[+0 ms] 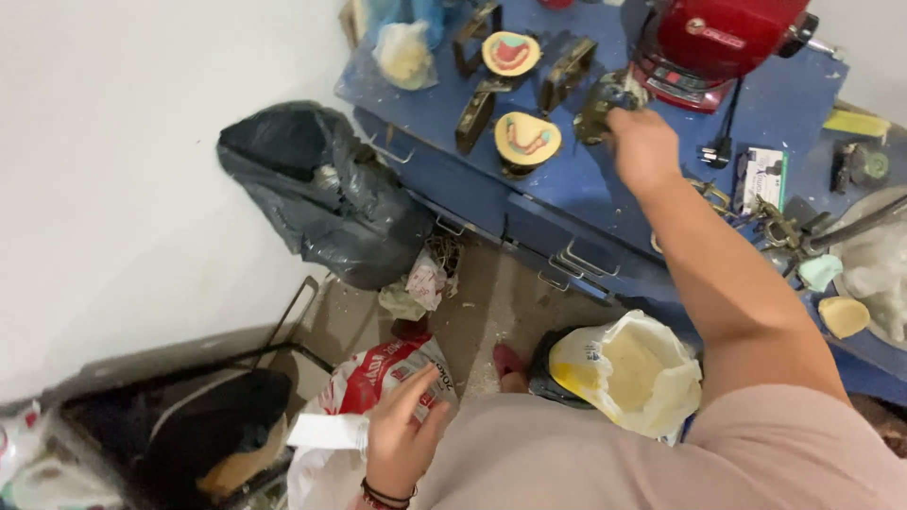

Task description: The person paints a dark-colored dental mold using a small brush and a light blue substance. They then switch to a lighter-colored mold with a pink interior and use a metal spatula to apply and smooth a white substance onto the surface.

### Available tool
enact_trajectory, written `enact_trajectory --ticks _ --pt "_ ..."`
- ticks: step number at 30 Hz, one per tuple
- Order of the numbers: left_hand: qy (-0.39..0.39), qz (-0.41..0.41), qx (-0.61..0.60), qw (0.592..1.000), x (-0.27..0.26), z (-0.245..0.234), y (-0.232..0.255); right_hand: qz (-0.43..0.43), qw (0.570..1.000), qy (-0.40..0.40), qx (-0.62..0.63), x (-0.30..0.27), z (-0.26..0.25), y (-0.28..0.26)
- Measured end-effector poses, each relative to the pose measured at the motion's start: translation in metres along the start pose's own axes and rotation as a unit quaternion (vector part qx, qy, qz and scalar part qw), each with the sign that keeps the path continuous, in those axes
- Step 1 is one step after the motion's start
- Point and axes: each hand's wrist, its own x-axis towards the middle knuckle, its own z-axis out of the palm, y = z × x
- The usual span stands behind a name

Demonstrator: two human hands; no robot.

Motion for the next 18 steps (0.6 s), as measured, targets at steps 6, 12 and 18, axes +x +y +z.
enact_trajectory --ticks 6,12,18 --pt "0.058 0.055 -0.114 0.99 -0.049 0.001 -0.028 0.033 0.694 -0.008 0.72 -0.117 -0.119 -0.165" --pt "0.123 -0.008 -0.534 0.836 -0.139 -0.012 -0.046 -0.219 0.699 -0.137 0.667 -0.256 -0.187 -0.394" --pt "0.311 0.061 -0.719 0.619 -0.315 -0.031 -0.134 -0.556 0.703 -0.099 0.432 -0.432 -0.108 -0.567"
